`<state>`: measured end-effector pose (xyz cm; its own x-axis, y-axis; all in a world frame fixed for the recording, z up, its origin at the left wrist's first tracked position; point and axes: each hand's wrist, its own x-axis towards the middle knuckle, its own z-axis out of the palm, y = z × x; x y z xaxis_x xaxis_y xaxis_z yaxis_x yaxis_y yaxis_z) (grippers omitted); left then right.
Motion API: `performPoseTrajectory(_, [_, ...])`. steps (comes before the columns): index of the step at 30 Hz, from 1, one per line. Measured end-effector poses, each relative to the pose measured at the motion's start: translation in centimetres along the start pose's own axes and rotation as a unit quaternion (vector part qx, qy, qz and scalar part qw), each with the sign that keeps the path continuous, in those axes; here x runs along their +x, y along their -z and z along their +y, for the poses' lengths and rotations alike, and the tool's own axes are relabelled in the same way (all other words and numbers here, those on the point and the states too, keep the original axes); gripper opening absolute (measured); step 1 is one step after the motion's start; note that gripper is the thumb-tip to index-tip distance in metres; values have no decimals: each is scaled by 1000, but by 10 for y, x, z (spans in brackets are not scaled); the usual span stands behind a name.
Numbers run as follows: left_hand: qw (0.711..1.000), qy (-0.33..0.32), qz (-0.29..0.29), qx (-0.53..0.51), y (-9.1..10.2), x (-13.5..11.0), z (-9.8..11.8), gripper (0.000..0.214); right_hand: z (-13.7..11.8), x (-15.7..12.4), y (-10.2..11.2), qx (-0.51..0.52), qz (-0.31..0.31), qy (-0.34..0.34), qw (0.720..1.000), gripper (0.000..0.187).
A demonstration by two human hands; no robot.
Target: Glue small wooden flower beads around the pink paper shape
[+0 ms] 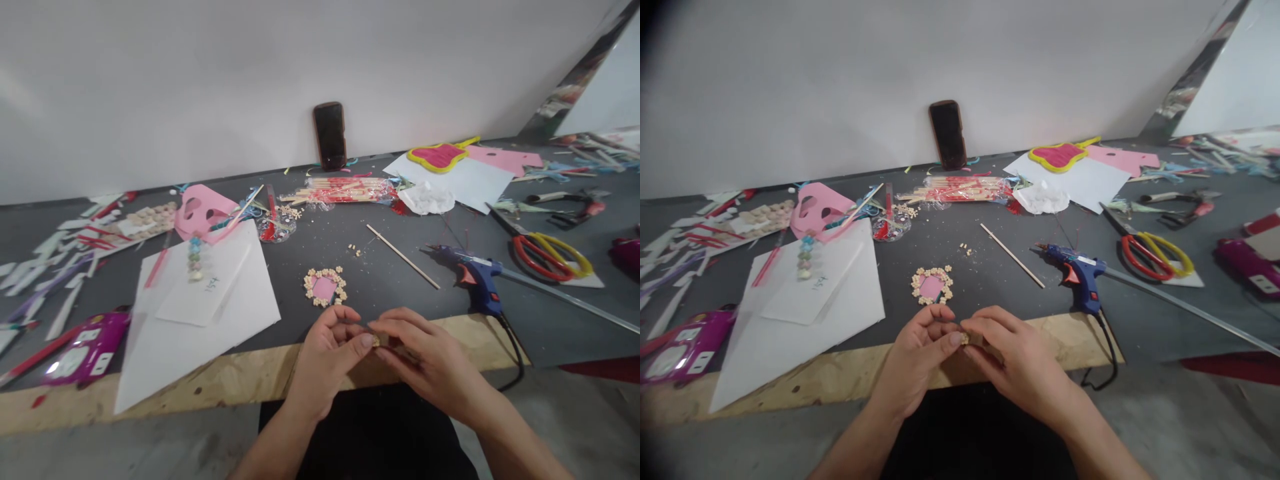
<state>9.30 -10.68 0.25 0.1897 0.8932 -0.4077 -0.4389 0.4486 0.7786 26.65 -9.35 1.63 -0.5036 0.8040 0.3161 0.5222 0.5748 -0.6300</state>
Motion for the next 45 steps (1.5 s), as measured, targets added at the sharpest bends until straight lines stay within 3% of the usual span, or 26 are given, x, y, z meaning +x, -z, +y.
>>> performPoseTrajectory(13, [1000,-8,-12,18,0,-3,3,45,0,-3,-6,-23,45,32,998,19])
performPoseTrajectory(19, [1000,-7,-29,-6,1,-5,6,44,-3,-1,-1,-6,41,15,999,17])
performPoseTrajectory(35, [1000,6,-19,-19,3,-4,1,49,-8,0,-5,-12,58,45,997,18])
performPoseTrajectory(45, [1000,-7,-3,-17,5,-3,1,46,-8,0,-2,-5,57,23,998,14])
